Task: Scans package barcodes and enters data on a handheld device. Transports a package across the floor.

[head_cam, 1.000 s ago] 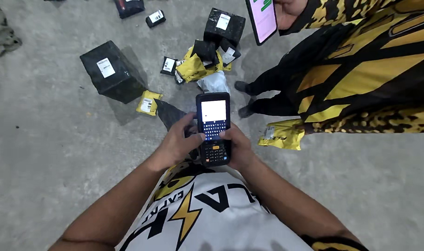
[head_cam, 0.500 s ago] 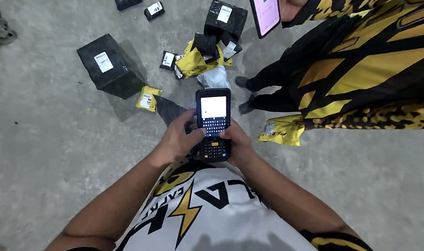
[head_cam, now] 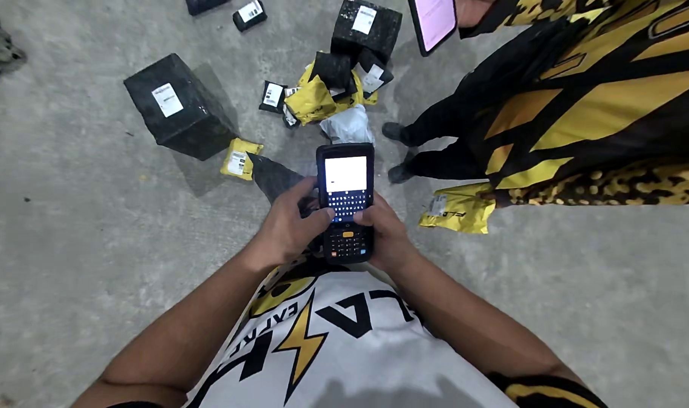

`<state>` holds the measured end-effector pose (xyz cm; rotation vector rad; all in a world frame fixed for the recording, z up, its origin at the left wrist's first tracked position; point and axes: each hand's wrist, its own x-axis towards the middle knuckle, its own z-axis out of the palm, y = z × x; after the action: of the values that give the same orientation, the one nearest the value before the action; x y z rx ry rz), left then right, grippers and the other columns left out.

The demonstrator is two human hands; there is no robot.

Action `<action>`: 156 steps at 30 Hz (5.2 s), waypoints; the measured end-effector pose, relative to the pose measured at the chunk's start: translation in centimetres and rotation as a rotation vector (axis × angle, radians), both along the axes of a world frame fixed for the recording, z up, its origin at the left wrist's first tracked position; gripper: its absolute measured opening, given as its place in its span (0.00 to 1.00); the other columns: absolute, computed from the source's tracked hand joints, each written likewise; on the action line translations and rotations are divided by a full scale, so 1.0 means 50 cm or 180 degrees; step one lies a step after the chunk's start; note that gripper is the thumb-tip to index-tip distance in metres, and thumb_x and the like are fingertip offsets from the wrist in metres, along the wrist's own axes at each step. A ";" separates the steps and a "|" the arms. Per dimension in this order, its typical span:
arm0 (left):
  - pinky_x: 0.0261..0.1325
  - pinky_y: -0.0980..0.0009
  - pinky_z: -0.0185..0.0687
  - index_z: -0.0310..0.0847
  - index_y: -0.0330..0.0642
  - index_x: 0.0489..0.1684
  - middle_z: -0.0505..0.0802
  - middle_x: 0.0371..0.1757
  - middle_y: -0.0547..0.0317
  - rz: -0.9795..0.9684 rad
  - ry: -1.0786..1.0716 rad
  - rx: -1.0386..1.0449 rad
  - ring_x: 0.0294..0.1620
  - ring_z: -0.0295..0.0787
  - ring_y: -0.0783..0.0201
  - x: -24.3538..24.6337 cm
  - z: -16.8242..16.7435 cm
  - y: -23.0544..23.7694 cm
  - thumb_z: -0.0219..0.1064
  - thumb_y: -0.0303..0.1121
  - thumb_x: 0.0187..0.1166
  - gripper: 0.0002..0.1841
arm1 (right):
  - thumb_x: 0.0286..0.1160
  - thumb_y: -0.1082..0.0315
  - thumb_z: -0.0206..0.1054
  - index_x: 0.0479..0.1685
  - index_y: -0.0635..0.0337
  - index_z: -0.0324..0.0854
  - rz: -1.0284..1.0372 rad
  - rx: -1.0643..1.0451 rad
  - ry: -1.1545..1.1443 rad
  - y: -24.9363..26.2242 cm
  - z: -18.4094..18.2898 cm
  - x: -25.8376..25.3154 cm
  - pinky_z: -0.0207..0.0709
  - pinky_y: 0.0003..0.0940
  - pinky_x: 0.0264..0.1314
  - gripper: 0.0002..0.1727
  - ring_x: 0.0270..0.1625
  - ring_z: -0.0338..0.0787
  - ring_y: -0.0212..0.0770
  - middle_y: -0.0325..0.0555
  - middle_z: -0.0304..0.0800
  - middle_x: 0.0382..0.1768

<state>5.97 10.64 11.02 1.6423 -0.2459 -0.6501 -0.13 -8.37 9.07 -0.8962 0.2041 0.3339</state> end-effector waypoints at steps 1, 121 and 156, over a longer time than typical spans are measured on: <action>0.40 0.69 0.92 0.78 0.47 0.71 0.95 0.42 0.62 -0.0009 -0.0004 -0.0001 0.39 0.94 0.69 -0.001 0.001 0.000 0.67 0.37 0.72 0.25 | 0.70 0.63 0.60 0.69 0.49 0.70 -0.0017 0.0009 -0.0002 0.001 0.001 0.000 0.90 0.42 0.51 0.24 0.47 0.95 0.40 0.46 0.93 0.47; 0.47 0.72 0.91 0.80 0.44 0.70 0.95 0.46 0.64 -0.0052 0.0092 0.0086 0.44 0.93 0.71 -0.013 0.010 -0.012 0.68 0.39 0.72 0.25 | 0.71 0.63 0.54 0.70 0.56 0.69 -0.0155 0.0218 0.0120 -0.009 0.012 -0.024 0.88 0.43 0.57 0.25 0.52 0.93 0.42 0.50 0.91 0.50; 0.49 0.75 0.91 0.82 0.44 0.64 0.95 0.47 0.68 0.0372 0.0425 -0.0002 0.46 0.92 0.74 0.042 -0.057 -0.123 0.67 0.42 0.75 0.21 | 0.72 0.69 0.53 0.75 0.61 0.59 0.0314 0.0561 0.0326 -0.136 -0.054 0.090 0.86 0.38 0.63 0.28 0.56 0.91 0.35 0.42 0.89 0.55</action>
<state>8.10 4.48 8.17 1.5926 -0.0530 -0.6671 4.36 -15.19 6.35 -0.7170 0.2218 0.4828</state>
